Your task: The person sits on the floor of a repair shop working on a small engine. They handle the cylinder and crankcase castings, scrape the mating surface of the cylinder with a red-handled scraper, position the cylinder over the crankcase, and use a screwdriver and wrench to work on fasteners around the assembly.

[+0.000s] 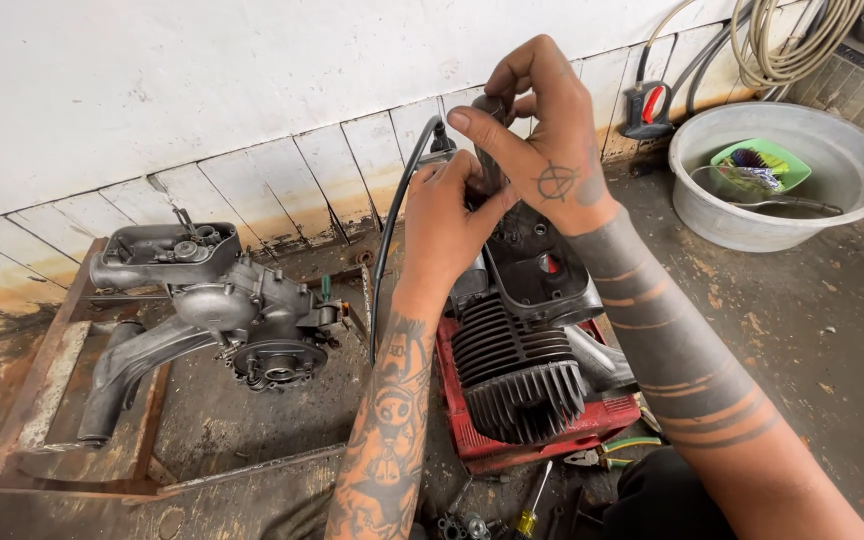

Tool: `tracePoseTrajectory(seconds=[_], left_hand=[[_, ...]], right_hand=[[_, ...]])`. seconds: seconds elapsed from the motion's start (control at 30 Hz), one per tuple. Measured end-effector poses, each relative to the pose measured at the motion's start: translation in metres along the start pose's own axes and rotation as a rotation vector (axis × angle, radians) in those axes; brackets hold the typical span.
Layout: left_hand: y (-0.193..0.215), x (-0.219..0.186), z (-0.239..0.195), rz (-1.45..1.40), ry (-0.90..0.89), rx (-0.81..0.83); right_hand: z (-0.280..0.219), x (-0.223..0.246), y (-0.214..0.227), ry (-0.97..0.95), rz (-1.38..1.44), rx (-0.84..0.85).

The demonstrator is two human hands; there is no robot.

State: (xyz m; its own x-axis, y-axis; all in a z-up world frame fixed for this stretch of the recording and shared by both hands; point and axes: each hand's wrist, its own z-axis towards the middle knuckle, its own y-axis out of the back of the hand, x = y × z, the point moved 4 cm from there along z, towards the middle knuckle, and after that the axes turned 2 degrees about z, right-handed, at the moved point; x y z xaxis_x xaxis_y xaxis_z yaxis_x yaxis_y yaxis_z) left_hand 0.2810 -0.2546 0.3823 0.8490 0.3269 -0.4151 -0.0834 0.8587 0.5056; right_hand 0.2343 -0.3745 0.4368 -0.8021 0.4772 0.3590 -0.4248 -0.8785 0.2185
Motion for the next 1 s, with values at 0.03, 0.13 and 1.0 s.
tracePoseTrajectory(seconds=[0.03, 0.13, 1.0], left_hand=[[0.0, -0.001, 0.0, 0.02, 0.003, 0.01], [0.001, -0.001, -0.002, 0.024, -0.012, 0.05], [0.0, 0.009, -0.002, -0.198, 0.078, 0.072]], right_hand=[[0.001, 0.003, 0.002, 0.026, -0.057, -0.006], [0.002, 0.01, 0.007, 0.027, -0.098, 0.013], [0.006, 0.045, 0.008, 0.039, -0.17, 0.229]])
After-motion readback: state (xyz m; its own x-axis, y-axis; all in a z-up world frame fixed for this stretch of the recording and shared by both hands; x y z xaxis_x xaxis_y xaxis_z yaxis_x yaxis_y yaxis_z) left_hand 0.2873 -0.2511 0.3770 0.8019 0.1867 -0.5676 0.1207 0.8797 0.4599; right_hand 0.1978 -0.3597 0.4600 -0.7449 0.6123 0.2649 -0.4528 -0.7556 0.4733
